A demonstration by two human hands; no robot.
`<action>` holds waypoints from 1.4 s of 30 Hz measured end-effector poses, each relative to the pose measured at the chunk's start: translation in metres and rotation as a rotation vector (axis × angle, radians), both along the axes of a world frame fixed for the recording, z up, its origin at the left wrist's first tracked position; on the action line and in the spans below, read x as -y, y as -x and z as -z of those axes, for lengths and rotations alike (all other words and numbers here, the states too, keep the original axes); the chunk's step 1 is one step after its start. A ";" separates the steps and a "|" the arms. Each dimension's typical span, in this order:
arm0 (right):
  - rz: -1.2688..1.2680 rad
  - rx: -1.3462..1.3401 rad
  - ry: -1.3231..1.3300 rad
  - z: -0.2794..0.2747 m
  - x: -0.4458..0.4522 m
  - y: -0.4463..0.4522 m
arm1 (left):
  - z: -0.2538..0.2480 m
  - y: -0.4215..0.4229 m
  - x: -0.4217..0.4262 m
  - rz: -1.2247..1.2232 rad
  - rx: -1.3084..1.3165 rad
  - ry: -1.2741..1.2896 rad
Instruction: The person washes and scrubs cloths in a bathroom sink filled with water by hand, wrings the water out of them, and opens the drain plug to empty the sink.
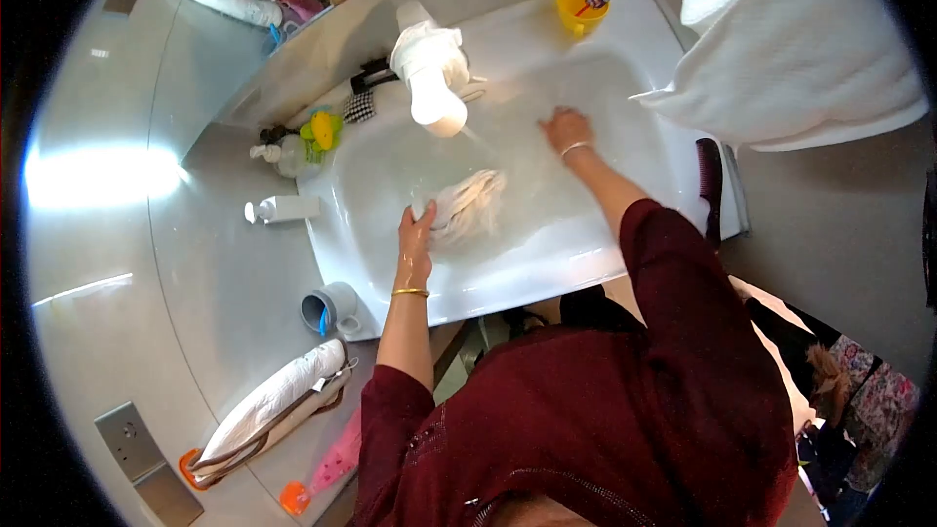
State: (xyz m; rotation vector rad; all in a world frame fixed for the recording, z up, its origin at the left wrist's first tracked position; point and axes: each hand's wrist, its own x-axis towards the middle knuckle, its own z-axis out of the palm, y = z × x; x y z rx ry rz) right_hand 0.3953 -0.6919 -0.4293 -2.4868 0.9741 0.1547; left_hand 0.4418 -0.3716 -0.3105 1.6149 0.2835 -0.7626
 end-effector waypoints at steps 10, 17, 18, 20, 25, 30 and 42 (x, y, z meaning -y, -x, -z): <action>-0.069 -0.091 -0.692 -0.027 -0.141 -0.034 | 0.011 -0.007 -0.004 -0.001 -0.405 0.235; -0.334 0.240 -1.202 -0.088 -0.254 -0.044 | 0.061 -0.012 -0.019 -0.072 -0.085 0.987; -0.394 0.239 -1.274 -0.097 -0.259 -0.042 | 0.069 -0.016 -0.023 0.025 0.089 1.167; -0.510 0.424 -0.667 -0.086 -0.237 -0.037 | 0.065 -0.016 -0.015 -0.083 0.063 1.111; 0.038 0.325 -0.435 -0.053 -0.098 -0.017 | -0.027 0.007 -0.004 -0.196 -0.262 0.441; 0.068 0.106 0.063 -0.063 -0.086 0.023 | -0.020 0.013 -0.054 -0.133 -0.117 0.015; -0.816 0.674 -0.534 -0.221 -0.159 -0.003 | -0.017 0.003 -0.016 -0.119 -0.235 0.426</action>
